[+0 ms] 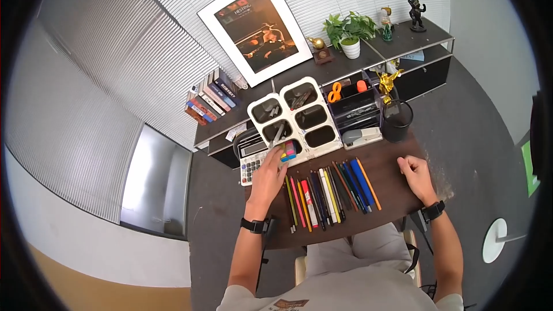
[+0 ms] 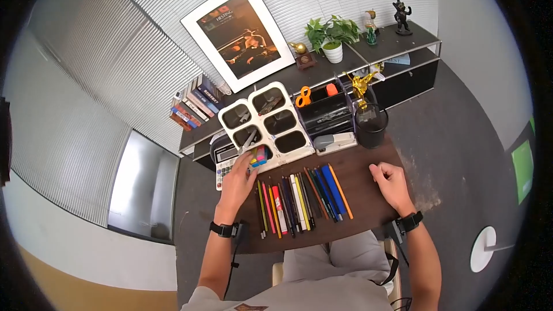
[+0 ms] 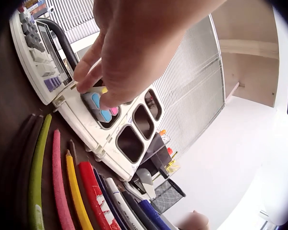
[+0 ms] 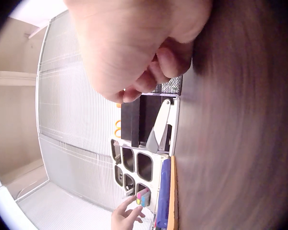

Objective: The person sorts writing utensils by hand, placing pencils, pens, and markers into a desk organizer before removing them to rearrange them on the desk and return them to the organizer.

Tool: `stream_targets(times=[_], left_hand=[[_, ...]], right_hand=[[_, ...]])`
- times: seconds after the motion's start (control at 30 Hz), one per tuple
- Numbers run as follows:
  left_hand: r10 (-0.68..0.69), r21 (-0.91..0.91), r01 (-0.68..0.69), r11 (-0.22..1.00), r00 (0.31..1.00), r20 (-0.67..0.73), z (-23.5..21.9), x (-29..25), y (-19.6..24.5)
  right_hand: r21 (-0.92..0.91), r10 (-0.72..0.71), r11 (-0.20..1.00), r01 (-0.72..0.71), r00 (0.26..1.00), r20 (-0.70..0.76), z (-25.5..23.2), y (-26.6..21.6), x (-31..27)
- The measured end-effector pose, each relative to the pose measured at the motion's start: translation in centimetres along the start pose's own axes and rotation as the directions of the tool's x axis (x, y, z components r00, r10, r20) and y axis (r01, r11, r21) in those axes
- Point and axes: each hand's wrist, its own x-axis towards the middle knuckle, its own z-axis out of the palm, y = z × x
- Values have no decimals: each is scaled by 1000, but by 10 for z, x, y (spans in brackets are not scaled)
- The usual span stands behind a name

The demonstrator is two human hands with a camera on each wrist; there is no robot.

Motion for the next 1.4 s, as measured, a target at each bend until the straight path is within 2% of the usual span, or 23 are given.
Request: stream_targets(times=[0.1,0.13,0.23,0.3,0.4,0.5,0.63,0.8,1.0,1.1,1.2,1.4], left_hand=[[-37,24,36,999,999,33,2,6,0],[0,11,1,1000,999,-37,3,7,1],[6,-52,-10,999,997,-80,7,7,-7],[97,24,-94,995,987,-130,5,2,-8],[211,138,-188,972,962,-175,-20,-7,17],[252,162,-217,963,937,-240,-42,-44,50],[258,204,-220,954,949,-182,-41,-102,77],[181,148,-152,977,960,-212,-14,-142,81],[136,67,-126,990,973,-184,1,-149,82],[168,81,-166,983,986,-21,-1,-150,80],[201,96,-207,974,977,69,-1,-150,77],[203,36,-203,978,979,21,-4,-142,79]], right_hand=[[-11,12,1000,-12,1000,0,1,-6,0],[-11,6,1000,-6,1000,-5,1,-7,0],[-4,3,1000,-3,1000,-11,2,-7,0],[7,9,1000,-8,1000,-14,2,-6,0],[7,10,1000,-10,1000,-17,2,-3,1],[-1,11,1000,-11,999,-31,3,0,1],[-21,28,999,-29,999,-32,5,0,0],[-63,23,998,-24,1000,-12,5,0,3],[-81,31,996,-32,999,-4,6,0,3],[-75,15,997,-16,1000,-17,7,0,1],[-58,27,998,-28,999,-20,6,-3,2],[-69,28,997,-29,999,-22,7,-6,2]])
